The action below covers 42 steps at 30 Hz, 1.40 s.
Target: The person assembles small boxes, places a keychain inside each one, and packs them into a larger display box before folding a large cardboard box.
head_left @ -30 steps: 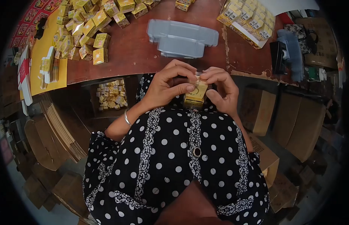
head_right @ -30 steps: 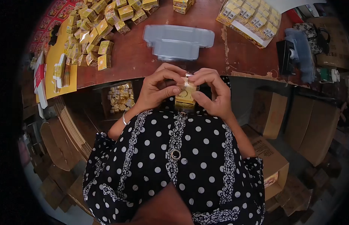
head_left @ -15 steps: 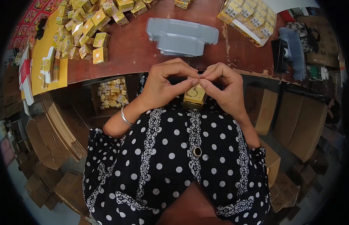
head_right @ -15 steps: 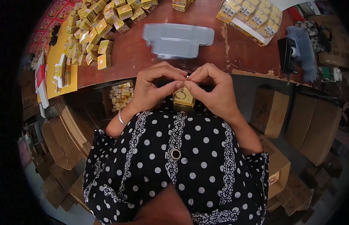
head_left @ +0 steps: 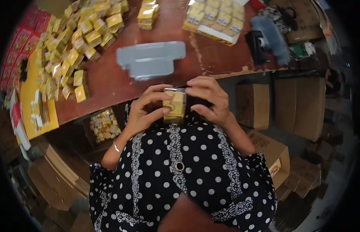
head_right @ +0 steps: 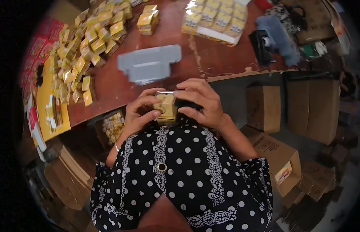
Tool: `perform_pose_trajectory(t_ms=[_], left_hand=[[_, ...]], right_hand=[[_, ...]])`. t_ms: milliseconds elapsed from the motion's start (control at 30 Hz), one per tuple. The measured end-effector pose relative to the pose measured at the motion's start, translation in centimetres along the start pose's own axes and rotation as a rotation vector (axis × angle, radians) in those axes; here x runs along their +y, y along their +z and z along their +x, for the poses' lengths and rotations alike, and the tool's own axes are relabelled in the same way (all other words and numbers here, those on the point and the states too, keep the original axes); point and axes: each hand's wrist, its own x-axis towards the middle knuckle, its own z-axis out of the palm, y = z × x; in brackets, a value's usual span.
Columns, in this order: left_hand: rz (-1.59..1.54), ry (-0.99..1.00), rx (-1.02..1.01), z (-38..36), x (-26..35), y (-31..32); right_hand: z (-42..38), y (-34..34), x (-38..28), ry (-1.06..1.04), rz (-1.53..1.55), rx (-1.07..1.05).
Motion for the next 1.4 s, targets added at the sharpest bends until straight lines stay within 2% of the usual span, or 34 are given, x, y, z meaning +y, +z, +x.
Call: perform_pose_trajectory(t_ms=[67, 133, 167, 233, 267, 300, 333, 400, 500, 633, 733, 800, 833, 900, 933, 1100, 1233, 1300, 1367, 1400], left_hand=[[-0.057, 0.041, -0.019, 1.0, 0.4, 0.5], [-0.033, 0.068, -0.040, 1.9, 1.3, 1.0], [-0.033, 0.074, -0.063, 2.4, 1.6, 1.3], [0.053, 0.147, -0.090, 3.6, 2.0, 1.8], [0.052, 0.155, -0.101, 4.0, 2.0, 2.0], [0.056, 0.135, -0.102, 4.3, 1.9, 2.3], [0.061, 0.114, -0.100, 4.5, 1.8, 2.5], [0.050, 0.087, -0.101, 4.7, 1.5, 2.9], [0.036, 0.041, -0.094, 5.0, 1.3, 3.1], [0.025, 0.032, -0.083, 5.4, 1.2, 2.9], [0.051, 0.042, -0.095, 5.6, 1.1, 2.8], [0.051, 0.038, -0.097, 5.6, 1.1, 2.8], [0.052, 0.033, -0.098, 5.6, 1.0, 2.8], [0.038, 0.031, -0.099, 5.5, 0.7, 2.8], [0.025, 0.028, -0.101, 5.6, 0.6, 2.8], [0.029, 0.042, -0.120, 5.5, 0.8, 3.1], [0.021, 0.076, -0.102, 5.6, 1.2, 3.3], [0.044, 0.118, -0.044, 5.7, 1.6, 3.4], [0.163, 0.188, 0.025, 5.8, 2.6, 3.5], [0.225, 0.213, 0.052, 5.9, 2.9, 3.6]], right_hand=[[0.0, -3.8, 0.8, 0.357, -0.160, 0.441], [-1.4, -11.3, 5.9, 0.560, 0.042, 0.878], [-2.5, -15.0, 8.3, 0.606, -0.069, 0.907], [-4.9, -21.5, 13.4, 0.641, -0.184, 0.945], [-6.2, -24.2, 16.1, 0.745, -0.211, 0.827], [-5.8, -25.0, 16.2, 0.848, -0.235, 0.703], [-5.6, -25.5, 16.3, 0.844, -0.238, 0.707], [-4.8, -25.9, 16.3, 1.047, -0.174, 0.487], [-5.1, -26.9, 18.3, 1.118, -0.077, 0.386], [-5.5, -27.2, 18.9, 1.079, 0.000, 0.356], [-5.7, -26.1, 18.2, 1.067, 0.050, 0.458], [-6.4, -25.4, 17.9, 0.938, 0.158, 0.581], [-7.3, -25.3, 17.9, 0.938, 0.156, 0.582], [-9.4, -25.2, 18.5, 0.790, 0.422, 0.683], [-10.2, -24.7, 19.2, 0.789, 0.421, 0.687], [-10.7, -21.8, 19.8, 0.663, 0.236, 0.851], [-12.1, -21.7, 21.4, 0.605, 0.230, 0.918], [-12.2, -22.0, 20.2, 0.672, -0.291, 0.857], [-10.7, -21.5, 17.9, 0.461, -0.475, 0.902], [-8.4, -19.8, 14.2, 0.494, -0.256, 0.890]])
